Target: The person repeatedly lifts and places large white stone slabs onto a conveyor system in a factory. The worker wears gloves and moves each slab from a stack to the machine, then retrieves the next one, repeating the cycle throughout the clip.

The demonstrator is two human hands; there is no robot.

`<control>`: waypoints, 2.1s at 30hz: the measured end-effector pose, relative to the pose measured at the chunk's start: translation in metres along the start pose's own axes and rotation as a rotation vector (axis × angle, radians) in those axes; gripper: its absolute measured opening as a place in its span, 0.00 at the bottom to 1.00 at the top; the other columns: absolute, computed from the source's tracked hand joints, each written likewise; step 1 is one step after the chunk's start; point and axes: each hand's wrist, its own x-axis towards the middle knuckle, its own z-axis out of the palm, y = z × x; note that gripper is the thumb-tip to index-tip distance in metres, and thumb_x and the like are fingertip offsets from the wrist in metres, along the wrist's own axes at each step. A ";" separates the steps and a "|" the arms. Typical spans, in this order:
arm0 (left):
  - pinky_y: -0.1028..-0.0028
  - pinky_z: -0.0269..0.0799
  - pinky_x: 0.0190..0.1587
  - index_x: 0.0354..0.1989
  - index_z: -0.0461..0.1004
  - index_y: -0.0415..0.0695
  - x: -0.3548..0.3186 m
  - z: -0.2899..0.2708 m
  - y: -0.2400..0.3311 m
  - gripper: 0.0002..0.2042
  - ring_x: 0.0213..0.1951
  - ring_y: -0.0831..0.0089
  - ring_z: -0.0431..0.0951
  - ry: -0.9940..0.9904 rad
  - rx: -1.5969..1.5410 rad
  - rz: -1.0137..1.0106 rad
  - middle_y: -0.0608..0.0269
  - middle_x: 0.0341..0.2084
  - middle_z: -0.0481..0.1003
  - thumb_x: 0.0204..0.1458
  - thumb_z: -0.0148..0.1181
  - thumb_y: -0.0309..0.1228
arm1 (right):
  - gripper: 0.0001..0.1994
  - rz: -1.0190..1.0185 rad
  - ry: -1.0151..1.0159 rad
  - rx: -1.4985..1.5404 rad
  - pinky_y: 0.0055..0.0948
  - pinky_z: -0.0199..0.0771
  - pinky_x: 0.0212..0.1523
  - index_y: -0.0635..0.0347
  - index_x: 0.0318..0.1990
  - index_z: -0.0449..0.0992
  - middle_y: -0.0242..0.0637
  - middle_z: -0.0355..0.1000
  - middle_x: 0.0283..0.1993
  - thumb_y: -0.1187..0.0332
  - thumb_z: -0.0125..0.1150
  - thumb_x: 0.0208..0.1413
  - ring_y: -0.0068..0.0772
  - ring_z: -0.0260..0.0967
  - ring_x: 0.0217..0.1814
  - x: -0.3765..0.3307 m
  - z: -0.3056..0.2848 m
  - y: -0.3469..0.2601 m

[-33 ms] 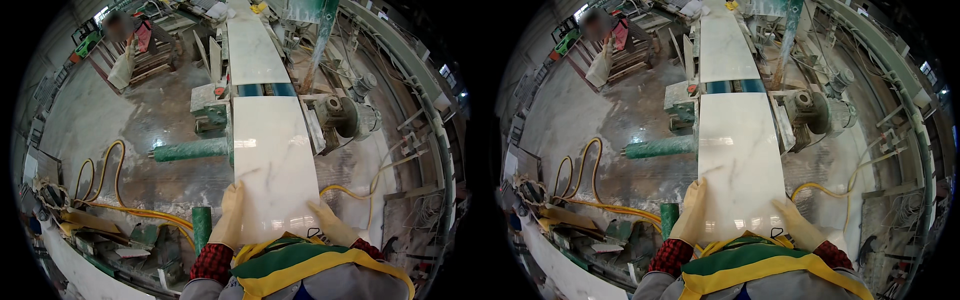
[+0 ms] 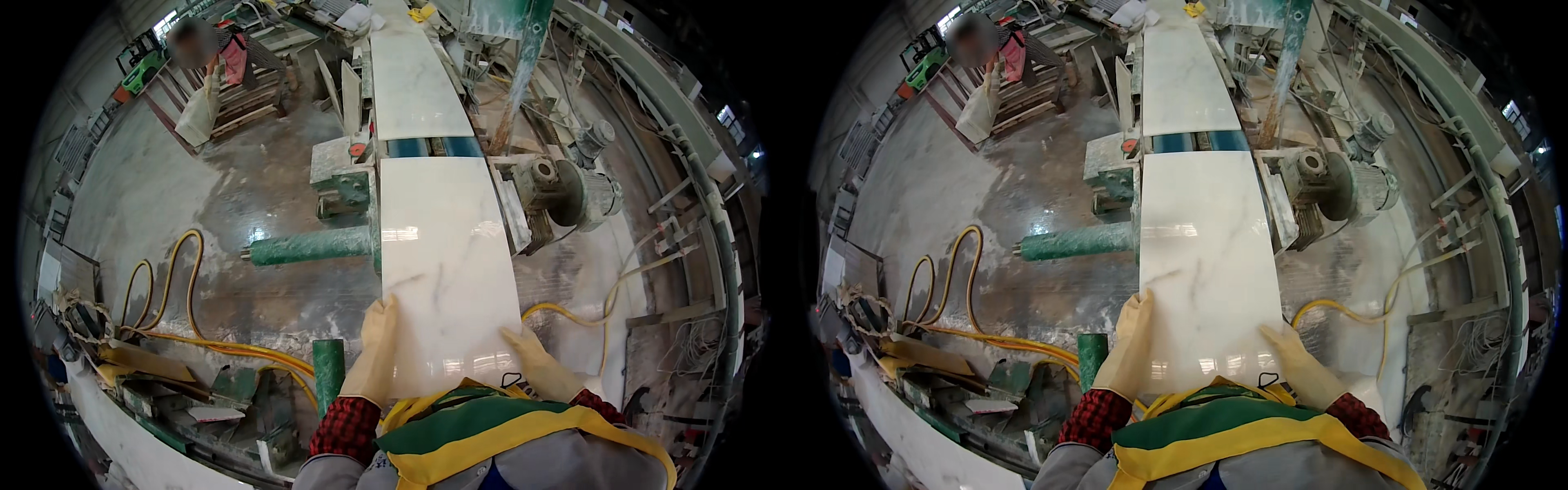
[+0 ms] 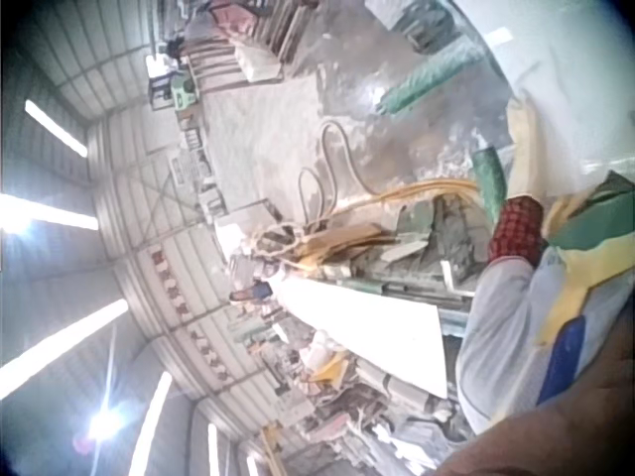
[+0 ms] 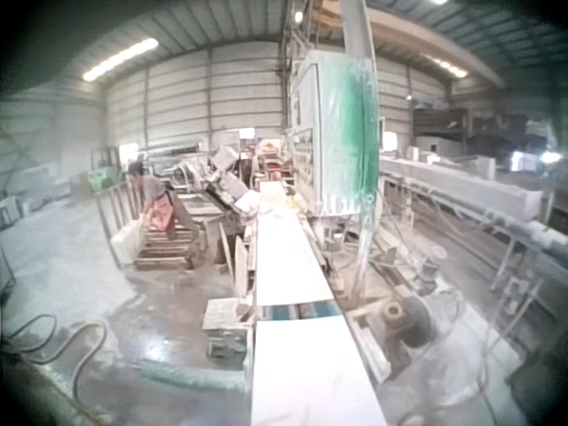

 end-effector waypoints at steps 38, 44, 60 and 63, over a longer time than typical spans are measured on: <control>0.58 0.73 0.63 0.63 0.79 0.44 0.061 0.018 0.074 0.31 0.58 0.51 0.82 0.058 -0.102 0.017 0.48 0.54 0.83 0.68 0.50 0.57 | 0.28 0.049 0.179 -0.022 0.36 0.77 0.61 0.68 0.65 0.76 0.40 0.79 0.59 0.59 0.73 0.66 0.32 0.75 0.59 0.115 -0.015 -0.041; 0.57 0.73 0.63 0.64 0.79 0.47 0.080 0.021 0.077 0.30 0.60 0.50 0.81 0.037 -0.068 -0.043 0.48 0.56 0.82 0.68 0.51 0.58 | 0.26 0.077 0.156 -0.009 0.34 0.77 0.59 0.69 0.65 0.75 0.39 0.78 0.58 0.62 0.74 0.65 0.31 0.74 0.58 0.129 -0.018 -0.047; 0.56 0.74 0.62 0.57 0.79 0.43 0.116 0.049 0.064 0.32 0.57 0.45 0.82 0.029 -0.225 -0.023 0.43 0.53 0.83 0.67 0.47 0.61 | 0.25 -0.021 0.191 -0.274 0.38 0.75 0.63 0.68 0.66 0.75 0.42 0.79 0.61 0.65 0.69 0.67 0.37 0.75 0.61 0.139 -0.014 -0.067; 0.55 0.73 0.63 0.58 0.78 0.43 0.118 0.050 0.066 0.33 0.58 0.44 0.81 0.007 -0.212 -0.016 0.41 0.54 0.81 0.67 0.44 0.61 | 0.24 -0.040 0.169 -0.226 0.39 0.75 0.63 0.68 0.65 0.77 0.42 0.80 0.59 0.64 0.70 0.66 0.38 0.76 0.59 0.150 -0.033 -0.044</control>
